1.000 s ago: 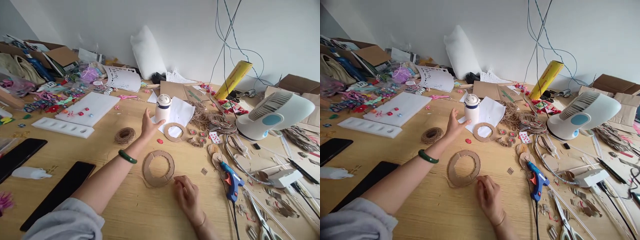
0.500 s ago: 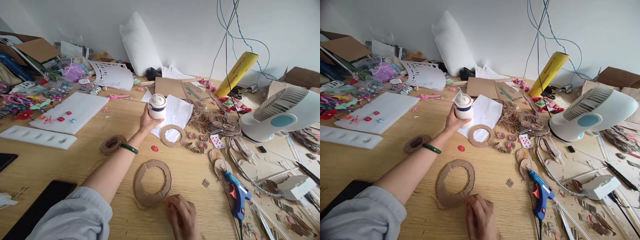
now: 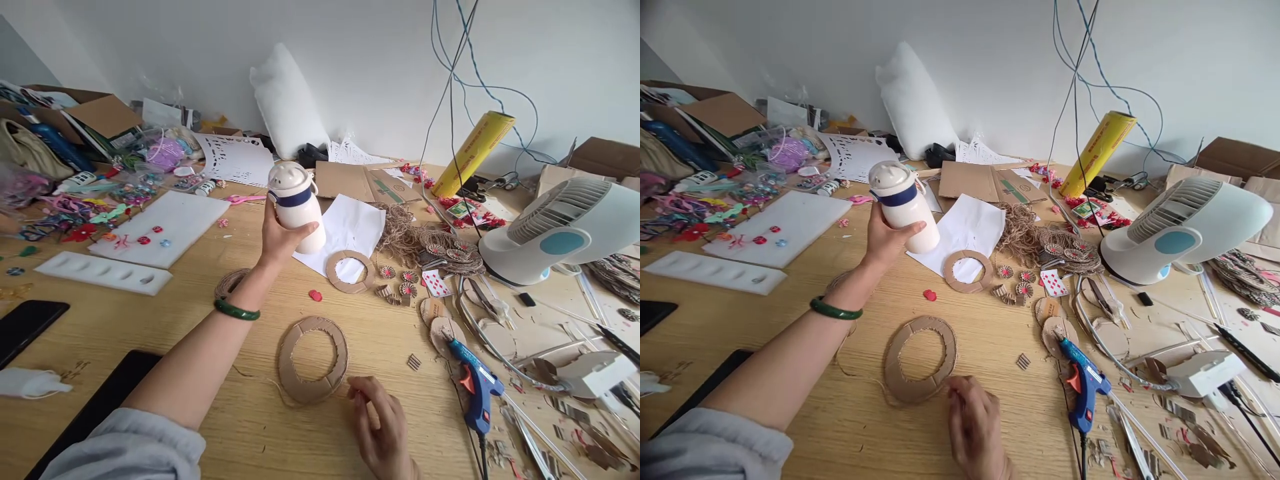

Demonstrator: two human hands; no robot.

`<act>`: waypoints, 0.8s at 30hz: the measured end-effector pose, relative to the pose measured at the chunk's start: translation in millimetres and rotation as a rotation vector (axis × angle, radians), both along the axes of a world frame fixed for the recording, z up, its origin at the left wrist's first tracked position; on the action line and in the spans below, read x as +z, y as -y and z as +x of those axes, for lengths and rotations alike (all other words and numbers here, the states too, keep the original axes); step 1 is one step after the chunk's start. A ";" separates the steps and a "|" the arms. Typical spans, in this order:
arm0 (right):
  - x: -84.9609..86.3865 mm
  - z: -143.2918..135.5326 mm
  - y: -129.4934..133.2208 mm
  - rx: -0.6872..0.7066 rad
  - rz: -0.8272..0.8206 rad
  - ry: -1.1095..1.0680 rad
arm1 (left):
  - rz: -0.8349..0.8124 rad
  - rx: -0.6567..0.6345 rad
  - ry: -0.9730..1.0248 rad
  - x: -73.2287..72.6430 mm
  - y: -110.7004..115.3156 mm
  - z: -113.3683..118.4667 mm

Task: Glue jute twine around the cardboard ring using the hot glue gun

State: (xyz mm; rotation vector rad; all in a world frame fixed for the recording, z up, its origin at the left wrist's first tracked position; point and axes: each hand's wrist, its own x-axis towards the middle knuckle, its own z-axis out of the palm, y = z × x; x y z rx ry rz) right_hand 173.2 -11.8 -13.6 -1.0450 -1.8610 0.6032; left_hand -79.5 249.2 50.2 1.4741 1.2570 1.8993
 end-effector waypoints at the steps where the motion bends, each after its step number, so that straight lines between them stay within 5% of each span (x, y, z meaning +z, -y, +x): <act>1: -1.5 1.6 -0.3 -0.026 -0.009 -0.033 | 0.013 -0.032 0.017 8.2 12.3 1.2; 6: -8.7 3.6 -5.7 -0.164 -0.260 -0.317 | -0.002 -0.231 0.026 38.6 91.4 18.0; 11: 7.4 -15.0 -19.7 -0.172 -0.629 -0.837 | -0.075 -0.256 0.068 48.1 166.3 45.1; 16: 44.0 -55.3 -28.2 0.050 -0.763 -1.168 | -0.189 -0.195 0.033 33.4 215.3 77.2; 20: 48.9 -72.9 -30.5 0.124 -0.790 -1.207 | -0.229 0.032 -0.146 13.3 236.5 93.6; 24: 38.4 -62.1 -36.2 0.083 -0.827 -1.092 | -0.285 -0.181 -0.190 3.5 243.8 81.7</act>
